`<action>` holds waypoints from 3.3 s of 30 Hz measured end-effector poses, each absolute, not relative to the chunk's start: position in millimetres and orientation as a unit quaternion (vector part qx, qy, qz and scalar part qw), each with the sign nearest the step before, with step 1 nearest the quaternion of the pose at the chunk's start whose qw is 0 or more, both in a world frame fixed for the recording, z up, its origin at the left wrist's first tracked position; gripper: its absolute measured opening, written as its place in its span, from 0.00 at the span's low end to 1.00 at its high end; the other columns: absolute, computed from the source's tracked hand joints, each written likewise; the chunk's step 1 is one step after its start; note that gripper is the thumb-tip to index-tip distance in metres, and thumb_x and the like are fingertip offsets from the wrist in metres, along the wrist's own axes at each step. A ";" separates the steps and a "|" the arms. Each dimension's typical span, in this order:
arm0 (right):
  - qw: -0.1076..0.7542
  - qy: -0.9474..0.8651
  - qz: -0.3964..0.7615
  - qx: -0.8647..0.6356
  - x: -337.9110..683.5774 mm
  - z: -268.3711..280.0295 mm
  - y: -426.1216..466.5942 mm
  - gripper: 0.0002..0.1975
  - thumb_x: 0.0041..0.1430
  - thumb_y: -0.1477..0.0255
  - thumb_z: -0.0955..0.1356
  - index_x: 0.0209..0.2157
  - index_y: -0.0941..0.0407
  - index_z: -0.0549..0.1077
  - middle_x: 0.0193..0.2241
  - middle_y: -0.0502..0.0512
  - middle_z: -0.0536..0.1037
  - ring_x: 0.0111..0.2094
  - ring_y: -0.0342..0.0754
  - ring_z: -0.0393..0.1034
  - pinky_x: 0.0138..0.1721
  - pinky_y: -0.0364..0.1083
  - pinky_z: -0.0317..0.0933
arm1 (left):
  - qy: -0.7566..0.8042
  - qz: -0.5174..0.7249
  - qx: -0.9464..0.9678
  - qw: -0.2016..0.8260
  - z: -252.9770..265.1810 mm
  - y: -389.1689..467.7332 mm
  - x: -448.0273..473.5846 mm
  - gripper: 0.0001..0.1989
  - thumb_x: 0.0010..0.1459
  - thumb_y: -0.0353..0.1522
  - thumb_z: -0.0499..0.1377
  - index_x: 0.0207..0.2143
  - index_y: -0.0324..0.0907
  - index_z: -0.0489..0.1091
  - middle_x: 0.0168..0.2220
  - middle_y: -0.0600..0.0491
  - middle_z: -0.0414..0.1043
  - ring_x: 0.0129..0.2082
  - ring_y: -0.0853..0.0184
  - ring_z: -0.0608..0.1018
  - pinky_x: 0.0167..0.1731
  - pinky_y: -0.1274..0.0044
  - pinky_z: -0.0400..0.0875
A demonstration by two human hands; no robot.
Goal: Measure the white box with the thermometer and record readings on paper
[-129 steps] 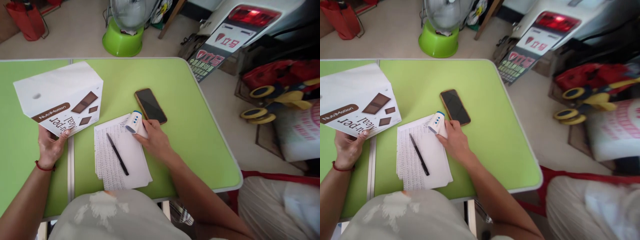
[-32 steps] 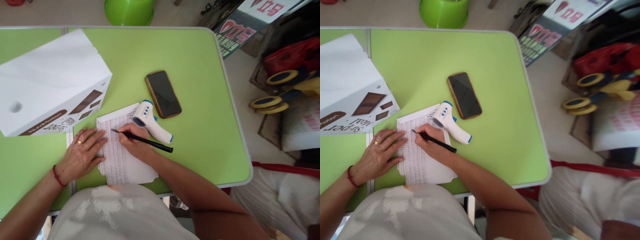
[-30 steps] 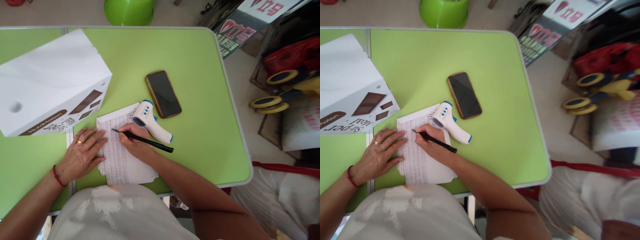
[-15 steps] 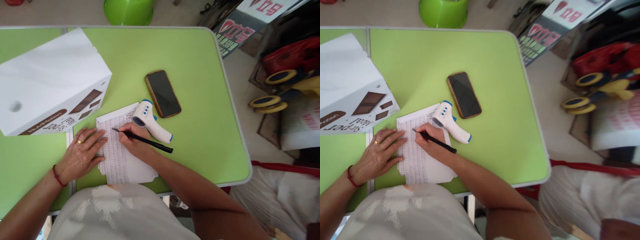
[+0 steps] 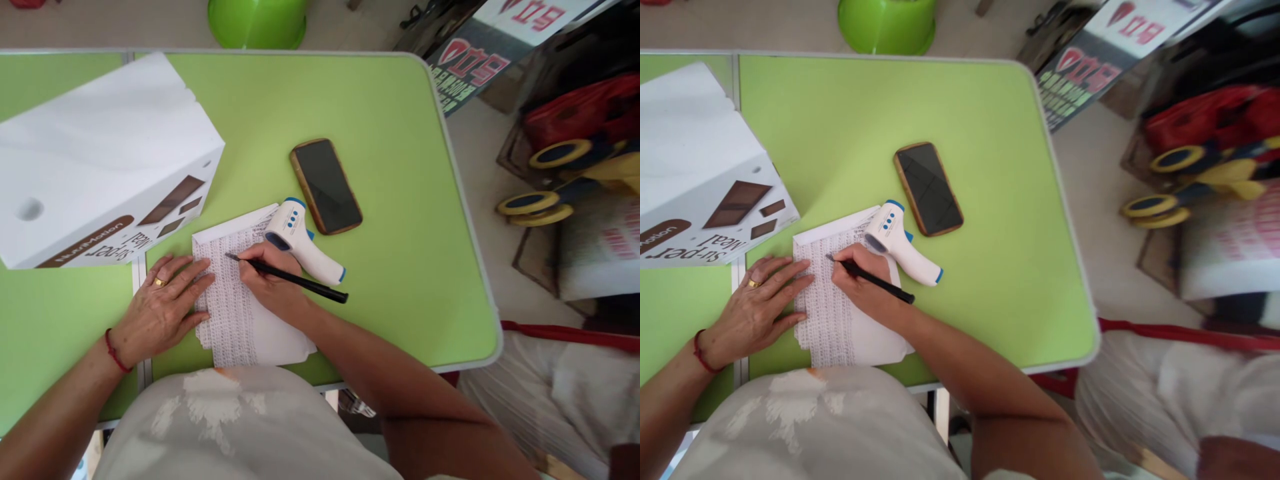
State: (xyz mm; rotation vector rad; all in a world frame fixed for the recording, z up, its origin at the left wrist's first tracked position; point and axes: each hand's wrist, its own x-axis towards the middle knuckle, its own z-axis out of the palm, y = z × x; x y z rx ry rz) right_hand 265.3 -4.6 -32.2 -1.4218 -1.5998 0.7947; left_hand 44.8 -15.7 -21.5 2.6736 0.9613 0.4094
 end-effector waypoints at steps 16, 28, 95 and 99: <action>0.409 -0.645 0.315 -0.564 267.7 -28.7 -4.5 0.04 0.50 0.77 0.64 0.26 0.54 0.68 0.17 0.44 0.70 0.18 0.38 0.62 0.20 0.39 0.58 | 0.330 0.142 0.924 0.133 -20.6 -15.8 44.0 0.22 0.65 0.38 0.55 0.57 0.35 0.64 0.60 0.42 0.64 0.59 0.50 0.64 0.59 0.54 0.61; 0.413 -0.661 0.323 -0.537 266.4 -34.4 -5.4 0.05 0.51 0.78 0.65 0.28 0.53 0.69 0.18 0.43 0.70 0.18 0.38 0.63 0.22 0.39 0.59 | 0.330 0.145 0.923 0.134 -21.2 -15.4 44.2 0.22 0.65 0.38 0.56 0.57 0.36 0.64 0.60 0.42 0.64 0.60 0.51 0.64 0.60 0.54 0.60; 0.420 -0.654 0.288 -0.559 265.7 -36.9 -6.5 0.05 0.49 0.77 0.65 0.26 0.52 0.68 0.17 0.44 0.70 0.18 0.40 0.63 0.22 0.41 0.59 | 0.333 0.142 0.922 0.135 -20.8 -15.2 44.2 0.21 0.65 0.38 0.55 0.57 0.37 0.63 0.61 0.43 0.63 0.60 0.51 0.64 0.60 0.54 0.60; 0.415 -0.649 0.301 -0.562 266.8 -36.9 -6.6 0.04 0.50 0.77 0.64 0.26 0.53 0.67 0.17 0.43 0.69 0.18 0.39 0.62 0.22 0.41 0.59 | 0.331 0.143 0.923 0.136 -20.9 -15.1 43.7 0.22 0.65 0.38 0.55 0.57 0.37 0.63 0.61 0.43 0.64 0.59 0.51 0.64 0.59 0.54 0.60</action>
